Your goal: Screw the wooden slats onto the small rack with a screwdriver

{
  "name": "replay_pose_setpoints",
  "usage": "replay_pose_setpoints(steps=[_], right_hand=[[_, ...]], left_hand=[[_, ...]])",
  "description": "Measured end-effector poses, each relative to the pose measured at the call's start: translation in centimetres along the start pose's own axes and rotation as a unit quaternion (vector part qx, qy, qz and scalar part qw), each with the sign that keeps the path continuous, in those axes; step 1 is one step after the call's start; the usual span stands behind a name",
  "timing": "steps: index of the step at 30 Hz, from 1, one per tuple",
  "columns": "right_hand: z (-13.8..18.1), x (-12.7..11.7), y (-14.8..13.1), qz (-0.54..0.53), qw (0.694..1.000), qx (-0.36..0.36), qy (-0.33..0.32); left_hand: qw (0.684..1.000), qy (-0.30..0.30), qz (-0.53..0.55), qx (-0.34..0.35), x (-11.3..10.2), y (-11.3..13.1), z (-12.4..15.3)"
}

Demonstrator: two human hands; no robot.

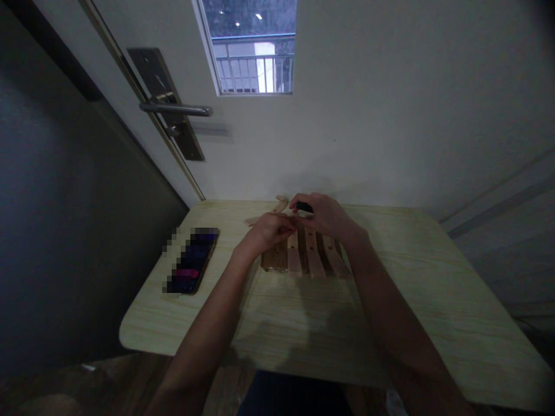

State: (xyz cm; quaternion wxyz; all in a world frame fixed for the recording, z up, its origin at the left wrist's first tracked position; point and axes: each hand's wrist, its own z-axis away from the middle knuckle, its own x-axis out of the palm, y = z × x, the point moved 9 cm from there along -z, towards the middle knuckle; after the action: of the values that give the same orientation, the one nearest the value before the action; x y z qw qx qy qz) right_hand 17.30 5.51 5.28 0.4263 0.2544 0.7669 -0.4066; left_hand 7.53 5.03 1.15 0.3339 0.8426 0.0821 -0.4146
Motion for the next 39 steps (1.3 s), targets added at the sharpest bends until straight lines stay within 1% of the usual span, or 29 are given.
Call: replay_pose_setpoints(steps=[6, 12, 19, 24, 31, 39], right_hand=[[0.02, -0.06, -0.24, -0.003, 1.0, -0.022, 0.006], [-0.01, 0.07, -0.06, 0.001, 1.0, -0.02, 0.003], [0.03, 0.11, 0.09, -0.008, 1.0, -0.013, 0.004], [-0.05, 0.13, 0.25, 0.003, 1.0, -0.014, 0.005], [-0.01, 0.08, 0.0, -0.024, 0.999, -0.027, 0.003], [-0.06, -0.12, -0.27, -0.014, 1.0, -0.024, 0.001]], left_hand=[[1.0, -0.014, -0.001, -0.02, 0.17, -0.04, 0.05], [0.999, -0.028, -0.004, -0.027, -0.13, 0.06, 0.25], [0.998, -0.02, 0.001, -0.055, -0.41, -0.23, 0.43], [0.998, -0.012, 0.018, -0.054, -0.54, -0.31, 0.39], [0.999, -0.013, 0.006, -0.041, -0.56, -0.3, 0.42], [0.998, -0.014, 0.041, -0.044, -0.3, -0.28, 0.39]])
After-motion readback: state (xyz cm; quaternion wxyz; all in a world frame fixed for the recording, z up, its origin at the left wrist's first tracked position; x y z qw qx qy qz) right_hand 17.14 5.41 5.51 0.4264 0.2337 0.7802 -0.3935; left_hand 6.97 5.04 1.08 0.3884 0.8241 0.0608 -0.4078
